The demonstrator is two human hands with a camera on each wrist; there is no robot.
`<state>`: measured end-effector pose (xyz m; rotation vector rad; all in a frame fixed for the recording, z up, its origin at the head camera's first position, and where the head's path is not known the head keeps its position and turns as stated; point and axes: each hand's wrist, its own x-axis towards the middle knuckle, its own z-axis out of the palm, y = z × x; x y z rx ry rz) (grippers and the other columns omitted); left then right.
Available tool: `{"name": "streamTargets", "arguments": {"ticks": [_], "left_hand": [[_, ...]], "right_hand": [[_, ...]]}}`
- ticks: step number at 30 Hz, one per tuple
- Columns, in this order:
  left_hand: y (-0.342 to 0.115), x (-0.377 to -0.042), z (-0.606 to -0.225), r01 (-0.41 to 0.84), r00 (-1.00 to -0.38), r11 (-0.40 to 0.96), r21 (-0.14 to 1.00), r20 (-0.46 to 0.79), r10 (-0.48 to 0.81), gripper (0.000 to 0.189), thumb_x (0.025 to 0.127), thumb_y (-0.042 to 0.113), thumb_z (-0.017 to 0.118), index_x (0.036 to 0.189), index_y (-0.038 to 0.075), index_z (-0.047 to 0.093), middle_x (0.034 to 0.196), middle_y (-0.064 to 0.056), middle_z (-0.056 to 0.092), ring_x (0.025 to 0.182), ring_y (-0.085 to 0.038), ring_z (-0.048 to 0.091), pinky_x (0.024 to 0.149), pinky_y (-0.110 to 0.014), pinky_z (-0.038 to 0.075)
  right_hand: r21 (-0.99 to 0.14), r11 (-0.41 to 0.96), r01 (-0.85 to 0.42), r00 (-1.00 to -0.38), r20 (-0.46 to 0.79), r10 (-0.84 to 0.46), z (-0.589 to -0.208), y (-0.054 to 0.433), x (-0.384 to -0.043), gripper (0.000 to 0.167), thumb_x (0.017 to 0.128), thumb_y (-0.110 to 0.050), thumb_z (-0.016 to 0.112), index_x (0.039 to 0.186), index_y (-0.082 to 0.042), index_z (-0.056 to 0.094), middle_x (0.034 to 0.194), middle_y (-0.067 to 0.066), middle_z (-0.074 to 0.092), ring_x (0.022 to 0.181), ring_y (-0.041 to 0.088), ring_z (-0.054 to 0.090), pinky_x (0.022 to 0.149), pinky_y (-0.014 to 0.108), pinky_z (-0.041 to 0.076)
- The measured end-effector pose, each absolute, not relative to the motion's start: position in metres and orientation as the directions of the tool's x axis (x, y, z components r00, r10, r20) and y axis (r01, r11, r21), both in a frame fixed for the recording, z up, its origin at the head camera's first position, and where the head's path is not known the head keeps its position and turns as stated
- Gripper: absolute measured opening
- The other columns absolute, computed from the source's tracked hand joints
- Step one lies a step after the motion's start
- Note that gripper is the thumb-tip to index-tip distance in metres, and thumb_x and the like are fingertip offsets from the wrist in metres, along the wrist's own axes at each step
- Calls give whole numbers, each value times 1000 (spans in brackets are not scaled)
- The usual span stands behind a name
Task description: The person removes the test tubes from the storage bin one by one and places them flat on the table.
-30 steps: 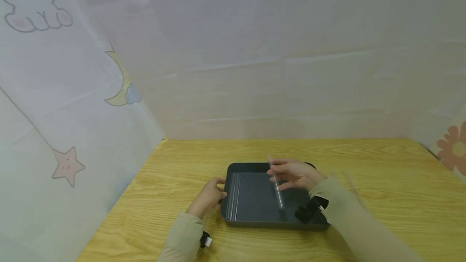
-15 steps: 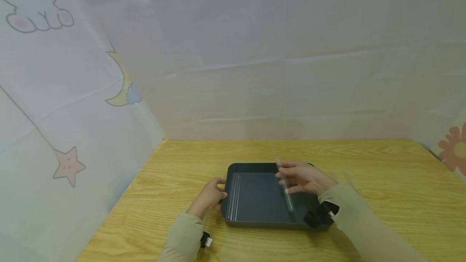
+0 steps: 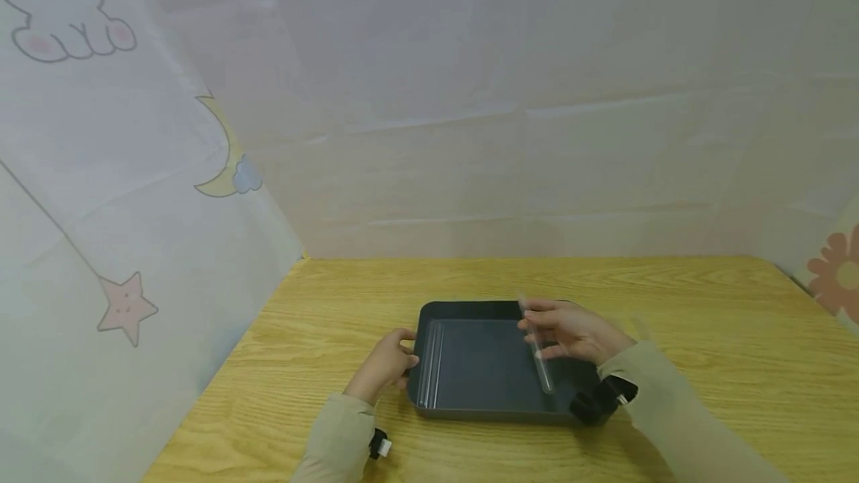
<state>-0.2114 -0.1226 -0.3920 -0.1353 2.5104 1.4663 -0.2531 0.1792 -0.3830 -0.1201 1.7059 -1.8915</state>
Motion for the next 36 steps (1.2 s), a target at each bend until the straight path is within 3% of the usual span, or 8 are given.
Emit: {"name": "streamTargets", "arguments": {"ticks": [15, 26, 36], "left_hand": [[-124, -210, -392, -186, -971, 483, 856, -235, 41, 45, 92, -11, 55, 136, -9, 45, 110, -26, 60, 75, -23, 63, 53, -31, 52], [-125, -212, -393, -191, -968, 474, 860, -246, 55, 46, 92, -11, 54, 137, -9, 44, 115, -29, 57, 80, -25, 63, 56, -33, 53], [-125, -212, -394, -189, -967, 479, 857, -247, 59, 45, 92, -10, 54, 136, -8, 45, 111, -25, 59, 76, -23, 62, 53, -29, 49]], "right_hand": [[-943, 12, 333, -833, -300, -465, -378, 193, -249, 70, 101, -18, 54, 154, 1, 12, 99, -2, 63, 98, 22, 57, 75, 37, 51], [-944, 6, 330, -845, -299, -444, -382, 206, -247, 70, 101, -19, 55, 154, -1, 14, 98, -2, 64, 92, 19, 59, 73, 36, 52], [-950, 22, 311, -850, -289, -440, -385, 217, -242, 72, 101, -21, 55, 154, 0, 12, 101, 0, 62, 89, 18, 58, 73, 35, 52]]}}
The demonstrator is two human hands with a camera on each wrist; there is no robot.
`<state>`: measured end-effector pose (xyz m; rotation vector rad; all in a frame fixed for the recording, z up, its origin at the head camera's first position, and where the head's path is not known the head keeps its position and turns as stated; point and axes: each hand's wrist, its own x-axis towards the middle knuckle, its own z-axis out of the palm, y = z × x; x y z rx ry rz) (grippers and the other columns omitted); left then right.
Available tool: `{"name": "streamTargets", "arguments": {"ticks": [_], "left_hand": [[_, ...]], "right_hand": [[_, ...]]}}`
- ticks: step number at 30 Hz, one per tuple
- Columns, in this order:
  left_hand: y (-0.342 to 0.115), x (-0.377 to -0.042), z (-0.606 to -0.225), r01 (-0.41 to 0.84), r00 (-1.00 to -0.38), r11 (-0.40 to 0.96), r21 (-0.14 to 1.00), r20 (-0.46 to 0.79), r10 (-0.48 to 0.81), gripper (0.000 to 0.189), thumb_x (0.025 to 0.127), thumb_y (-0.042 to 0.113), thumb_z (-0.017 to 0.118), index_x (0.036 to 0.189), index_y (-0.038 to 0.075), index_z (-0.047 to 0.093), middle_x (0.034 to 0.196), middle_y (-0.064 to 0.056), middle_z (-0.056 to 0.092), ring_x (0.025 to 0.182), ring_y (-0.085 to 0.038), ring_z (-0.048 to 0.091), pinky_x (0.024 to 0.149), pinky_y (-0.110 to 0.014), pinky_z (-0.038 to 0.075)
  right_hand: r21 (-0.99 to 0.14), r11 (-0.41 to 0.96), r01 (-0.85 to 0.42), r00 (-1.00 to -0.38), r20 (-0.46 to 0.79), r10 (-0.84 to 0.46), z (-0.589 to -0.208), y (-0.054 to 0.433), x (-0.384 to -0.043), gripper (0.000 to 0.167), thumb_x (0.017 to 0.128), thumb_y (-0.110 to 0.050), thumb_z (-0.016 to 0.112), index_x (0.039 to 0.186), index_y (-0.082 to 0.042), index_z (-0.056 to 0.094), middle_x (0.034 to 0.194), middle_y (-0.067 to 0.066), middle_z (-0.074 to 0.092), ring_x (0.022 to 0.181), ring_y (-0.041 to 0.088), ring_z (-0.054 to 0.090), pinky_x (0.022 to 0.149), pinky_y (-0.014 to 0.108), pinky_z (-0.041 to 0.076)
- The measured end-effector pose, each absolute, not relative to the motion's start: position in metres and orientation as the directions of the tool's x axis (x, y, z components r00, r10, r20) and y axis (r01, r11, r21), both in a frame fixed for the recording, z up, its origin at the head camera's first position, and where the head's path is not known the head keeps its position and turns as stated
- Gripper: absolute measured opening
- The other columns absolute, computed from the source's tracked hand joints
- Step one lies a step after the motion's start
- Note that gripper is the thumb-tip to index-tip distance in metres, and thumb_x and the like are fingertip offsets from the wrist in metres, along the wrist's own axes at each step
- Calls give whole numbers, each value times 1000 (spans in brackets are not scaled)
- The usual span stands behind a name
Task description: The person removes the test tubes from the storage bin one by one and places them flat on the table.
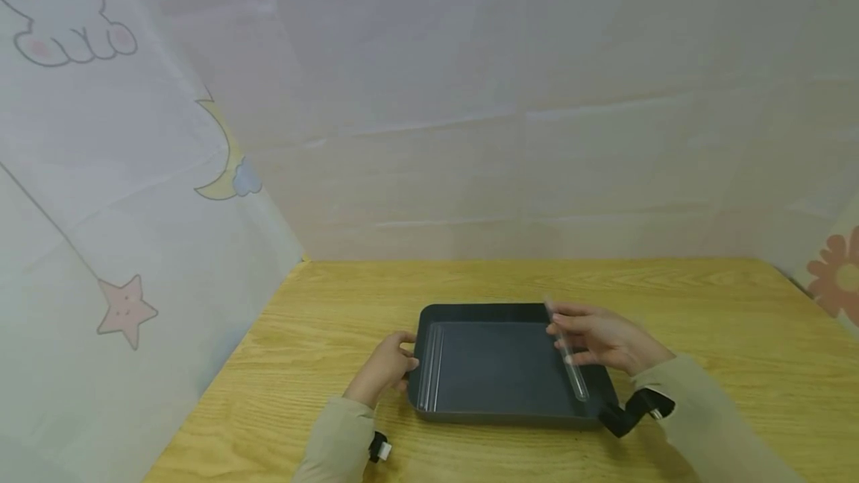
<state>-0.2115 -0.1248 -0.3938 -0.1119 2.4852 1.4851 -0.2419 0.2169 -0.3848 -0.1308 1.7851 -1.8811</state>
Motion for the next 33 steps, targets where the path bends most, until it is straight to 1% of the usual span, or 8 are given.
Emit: {"name": "streamTargets", "arguments": {"ticks": [8, 13, 16, 18, 20, 25, 29, 33], "left_hand": [[-125, -211, -395, -192, -967, 468, 863, -247, 59, 45, 92, -11, 54, 135, -9, 44, 108, -24, 59, 75, -23, 62, 52, -29, 50], [-126, -210, -395, -183, -969, 463, 867, -239, 65, 45, 92, -11, 54, 136, -9, 44, 111, -26, 58, 75, -23, 62, 53, -30, 50], [-127, -210, -395, -179, -970, 459, 870, -235, 67, 45, 92, -11, 54, 136, -9, 44, 111, -25, 58, 76, -24, 62, 54, -31, 51], [-127, -211, -395, -177, -970, 460, 870, -232, 66, 45, 92, -11, 54, 136, -9, 44, 110, -25, 58, 77, -24, 62, 55, -32, 52], [-127, -212, -395, -180, -970, 459, 870, -235, 65, 45, 92, -10, 54, 136, -9, 44, 110, -25, 58, 77, -24, 63, 55, -33, 52], [-127, -212, -395, -186, -969, 455, 871, -240, 64, 45, 93, -10, 54, 137, -9, 44, 112, -26, 58, 78, -25, 63, 58, -35, 53], [-127, -212, -395, -184, -969, 452, 873, -239, 66, 45, 93, -10, 54, 137, -9, 43, 113, -27, 57, 79, -25, 64, 58, -36, 54], [-127, -212, -395, -181, -969, 444, 878, -236, 71, 45, 93, -10, 53, 137, -9, 43, 112, -27, 57, 79, -26, 63, 59, -37, 54]], "right_hand": [[-941, -5, 339, -836, -299, -460, -387, 228, -240, 75, 100, -23, 56, 155, -2, 9, 99, -1, 63, 87, 17, 60, 72, 33, 53], [-936, -21, 352, -837, -305, -454, -388, 234, -239, 72, 99, -23, 58, 155, -5, 16, 102, 2, 62, 86, 17, 60, 73, 34, 52], [-935, -48, 353, -835, -291, -467, -388, 238, -238, 57, 99, -23, 58, 150, -15, 33, 103, 2, 63, 86, 16, 60, 72, 32, 53], [-935, -58, 350, -835, -283, -472, -388, 241, -238, 47, 99, -23, 58, 143, -20, 42, 103, 2, 62, 87, 16, 60, 72, 32, 53], [-935, -67, 349, -834, -277, -477, -389, 244, -237, 33, 100, -22, 58, 131, -26, 51, 104, 2, 61, 87, 16, 60, 72, 32, 53], [-931, -73, 356, -825, -277, -493, -392, 251, -238, 19, 99, -23, 58, 114, -36, 60, 104, 2, 61, 87, 16, 60, 73, 33, 53], [-928, -94, 360, -810, -261, -526, -395, 256, -240, 19, 100, -22, 57, 109, -38, 62, 102, 0, 63, 85, 14, 62, 72, 31, 54], [-929, -91, 360, -809, -262, -526, -397, 259, -239, 19, 101, -22, 55, 110, -38, 61, 101, 0, 64, 84, 14, 62, 72, 31, 54]]}}
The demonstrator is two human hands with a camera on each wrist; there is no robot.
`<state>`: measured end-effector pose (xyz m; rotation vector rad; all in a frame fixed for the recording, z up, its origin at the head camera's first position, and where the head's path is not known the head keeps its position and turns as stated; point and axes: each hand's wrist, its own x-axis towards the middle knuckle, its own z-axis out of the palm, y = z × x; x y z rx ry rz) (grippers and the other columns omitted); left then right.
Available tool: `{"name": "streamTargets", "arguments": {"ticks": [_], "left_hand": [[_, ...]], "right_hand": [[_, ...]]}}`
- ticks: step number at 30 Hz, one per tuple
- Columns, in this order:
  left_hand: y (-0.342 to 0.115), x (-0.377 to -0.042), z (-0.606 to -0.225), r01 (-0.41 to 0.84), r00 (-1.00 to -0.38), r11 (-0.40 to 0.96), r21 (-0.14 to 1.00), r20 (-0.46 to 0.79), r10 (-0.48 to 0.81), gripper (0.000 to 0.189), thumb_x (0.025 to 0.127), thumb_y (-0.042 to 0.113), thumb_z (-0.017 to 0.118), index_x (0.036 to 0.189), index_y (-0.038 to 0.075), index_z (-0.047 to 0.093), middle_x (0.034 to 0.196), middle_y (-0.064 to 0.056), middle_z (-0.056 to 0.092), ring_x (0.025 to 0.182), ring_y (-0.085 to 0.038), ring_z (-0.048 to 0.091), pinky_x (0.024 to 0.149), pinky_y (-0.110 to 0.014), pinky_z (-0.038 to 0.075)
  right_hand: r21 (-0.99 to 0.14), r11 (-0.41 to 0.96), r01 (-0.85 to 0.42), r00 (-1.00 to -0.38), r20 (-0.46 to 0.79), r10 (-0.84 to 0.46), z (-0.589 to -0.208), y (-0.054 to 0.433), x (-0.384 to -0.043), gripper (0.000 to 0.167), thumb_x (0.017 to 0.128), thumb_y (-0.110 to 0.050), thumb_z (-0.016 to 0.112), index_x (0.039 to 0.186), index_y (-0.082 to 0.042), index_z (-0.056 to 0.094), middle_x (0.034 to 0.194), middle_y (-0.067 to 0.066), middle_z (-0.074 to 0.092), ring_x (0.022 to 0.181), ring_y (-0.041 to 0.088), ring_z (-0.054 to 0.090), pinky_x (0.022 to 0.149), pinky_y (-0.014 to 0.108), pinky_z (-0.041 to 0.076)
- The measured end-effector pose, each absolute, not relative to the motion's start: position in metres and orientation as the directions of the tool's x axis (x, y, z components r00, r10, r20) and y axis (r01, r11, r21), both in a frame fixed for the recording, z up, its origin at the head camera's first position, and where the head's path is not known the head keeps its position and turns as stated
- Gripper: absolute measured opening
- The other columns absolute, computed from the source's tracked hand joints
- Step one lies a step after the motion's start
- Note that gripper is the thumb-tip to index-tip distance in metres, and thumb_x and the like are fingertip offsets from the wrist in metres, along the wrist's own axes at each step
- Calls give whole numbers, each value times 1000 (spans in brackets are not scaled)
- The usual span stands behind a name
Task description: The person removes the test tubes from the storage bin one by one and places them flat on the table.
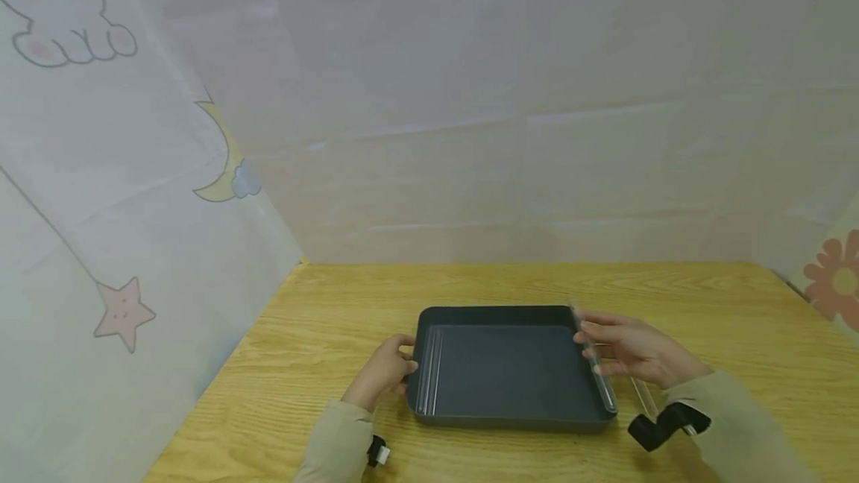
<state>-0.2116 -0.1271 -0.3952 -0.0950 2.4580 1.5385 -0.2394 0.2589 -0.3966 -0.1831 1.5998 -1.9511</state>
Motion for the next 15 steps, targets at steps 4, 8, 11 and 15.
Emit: {"name": "streamTargets", "arguments": {"ticks": [4, 8, 11, 15], "left_hand": [[-127, -211, -395, -179, -969, 433, 883, -234, 78, 46, 93, -10, 53, 137, -10, 42, 110, -25, 57, 79, -25, 63, 59, -36, 54], [-127, -211, -395, -180, -969, 433, 884, -235, 77, 46, 93, -10, 53, 137, -9, 42, 110, -25, 58, 78, -25, 63, 58, -35, 54], [-127, -211, -395, -181, -969, 436, 881, -236, 73, 46, 93, -10, 53, 137, -10, 42, 110, -25, 58, 77, -25, 63, 57, -34, 53], [-127, -211, -395, -183, -969, 440, 879, -238, 71, 46, 93, -11, 53, 137, -10, 42, 110, -25, 58, 77, -25, 63, 56, -33, 53]], "right_hand": [[-933, -83, 351, -825, -267, -498, -396, 260, -237, 19, 101, -22, 56, 110, -37, 61, 102, 1, 63, 85, 16, 61, 71, 32, 54], [-931, -95, 352, -827, -262, -498, -395, 263, -236, 21, 102, -19, 53, 108, -37, 62, 101, 1, 63, 84, 16, 61, 71, 31, 54], [-928, -105, 357, -823, -260, -505, -394, 266, -235, 22, 103, -18, 51, 108, -37, 62, 100, 1, 62, 84, 16, 61, 71, 31, 55], [-930, -91, 357, -829, -270, -490, -394, 269, -233, 22, 102, -19, 52, 108, -37, 61, 101, 0, 62, 86, 16, 60, 71, 31, 54]]}}
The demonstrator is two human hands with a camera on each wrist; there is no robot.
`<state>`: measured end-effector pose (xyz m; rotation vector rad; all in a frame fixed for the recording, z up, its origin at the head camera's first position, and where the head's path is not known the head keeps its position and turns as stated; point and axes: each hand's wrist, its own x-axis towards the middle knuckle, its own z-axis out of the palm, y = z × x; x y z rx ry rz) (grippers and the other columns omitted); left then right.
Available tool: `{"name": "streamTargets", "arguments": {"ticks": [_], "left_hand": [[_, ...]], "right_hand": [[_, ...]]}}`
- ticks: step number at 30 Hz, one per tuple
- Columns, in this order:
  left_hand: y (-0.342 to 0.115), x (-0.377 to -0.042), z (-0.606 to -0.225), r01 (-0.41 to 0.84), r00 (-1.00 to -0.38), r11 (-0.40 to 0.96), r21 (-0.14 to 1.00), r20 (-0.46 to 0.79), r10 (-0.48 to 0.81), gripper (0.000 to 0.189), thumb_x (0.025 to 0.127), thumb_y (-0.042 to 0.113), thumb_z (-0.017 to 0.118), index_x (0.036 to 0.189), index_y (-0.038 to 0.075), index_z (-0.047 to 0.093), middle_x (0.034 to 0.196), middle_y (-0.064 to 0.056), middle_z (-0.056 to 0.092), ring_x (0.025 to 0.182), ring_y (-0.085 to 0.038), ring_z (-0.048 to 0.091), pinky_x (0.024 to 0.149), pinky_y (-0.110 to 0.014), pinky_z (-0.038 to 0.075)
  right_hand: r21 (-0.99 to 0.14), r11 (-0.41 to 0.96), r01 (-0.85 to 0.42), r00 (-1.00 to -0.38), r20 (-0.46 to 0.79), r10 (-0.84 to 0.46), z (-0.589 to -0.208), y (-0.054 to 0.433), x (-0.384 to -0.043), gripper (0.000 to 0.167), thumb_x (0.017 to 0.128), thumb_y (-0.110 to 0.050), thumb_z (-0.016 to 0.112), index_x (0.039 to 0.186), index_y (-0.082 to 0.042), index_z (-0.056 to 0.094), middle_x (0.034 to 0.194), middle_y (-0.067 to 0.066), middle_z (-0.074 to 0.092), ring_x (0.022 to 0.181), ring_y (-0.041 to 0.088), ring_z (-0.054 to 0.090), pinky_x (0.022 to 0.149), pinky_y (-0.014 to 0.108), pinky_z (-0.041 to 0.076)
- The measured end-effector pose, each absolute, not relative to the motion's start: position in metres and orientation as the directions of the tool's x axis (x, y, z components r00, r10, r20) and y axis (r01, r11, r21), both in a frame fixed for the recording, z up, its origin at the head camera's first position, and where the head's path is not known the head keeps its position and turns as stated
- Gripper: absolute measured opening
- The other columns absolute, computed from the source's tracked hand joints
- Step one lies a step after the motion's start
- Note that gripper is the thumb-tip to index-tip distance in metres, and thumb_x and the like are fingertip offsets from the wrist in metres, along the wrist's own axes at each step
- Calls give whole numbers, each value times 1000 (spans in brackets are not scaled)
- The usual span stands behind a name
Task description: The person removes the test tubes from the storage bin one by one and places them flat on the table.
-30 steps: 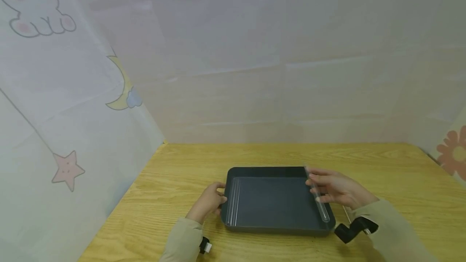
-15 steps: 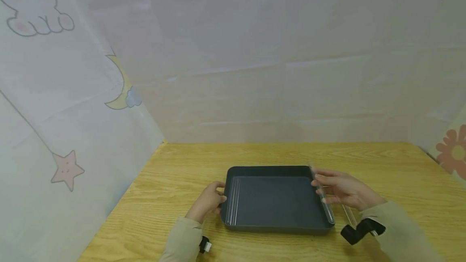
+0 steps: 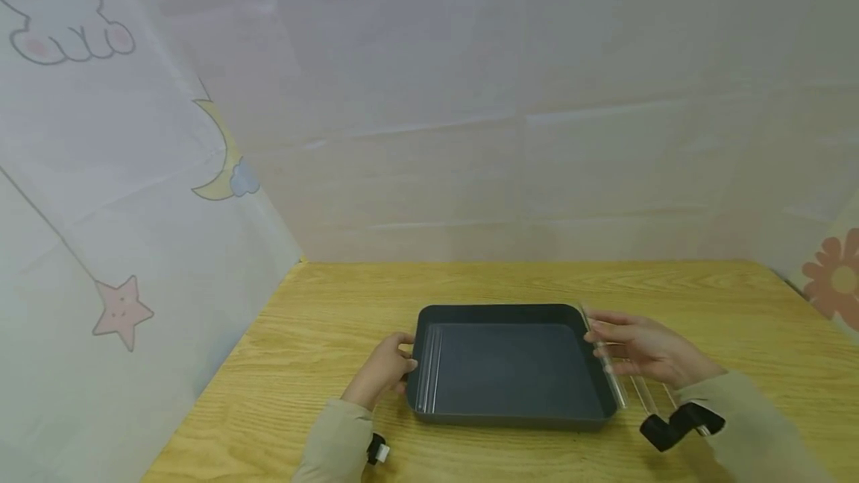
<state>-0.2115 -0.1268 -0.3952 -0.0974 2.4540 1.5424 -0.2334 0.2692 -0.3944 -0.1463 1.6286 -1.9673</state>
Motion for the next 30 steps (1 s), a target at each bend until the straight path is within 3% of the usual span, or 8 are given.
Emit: {"name": "streamTargets", "arguments": {"ticks": [21, 30], "left_hand": [[-126, -212, -394, -191, -967, 447, 874, -245, 67, 45, 93, -10, 54, 137, -9, 43, 111, -25, 58, 78, -25, 63, 57, -34, 54], [-127, -211, -394, -189, -968, 441, 877, -243, 69, 45, 93, -10, 54, 136, -8, 44, 108, -23, 59, 77, -25, 63, 56, -34, 53]], "right_hand": [[-934, -67, 350, -829, -275, -487, -397, 291, -231, 26, 102, -20, 53, 107, -42, 64, 107, -1, 63, 87, 14, 59, 73, 30, 53], [-943, 17, 333, -844, -306, -440, -398, 306, -231, 25, 103, -20, 51, 108, -42, 61, 108, -7, 65, 100, 14, 59, 81, 38, 50]]}}
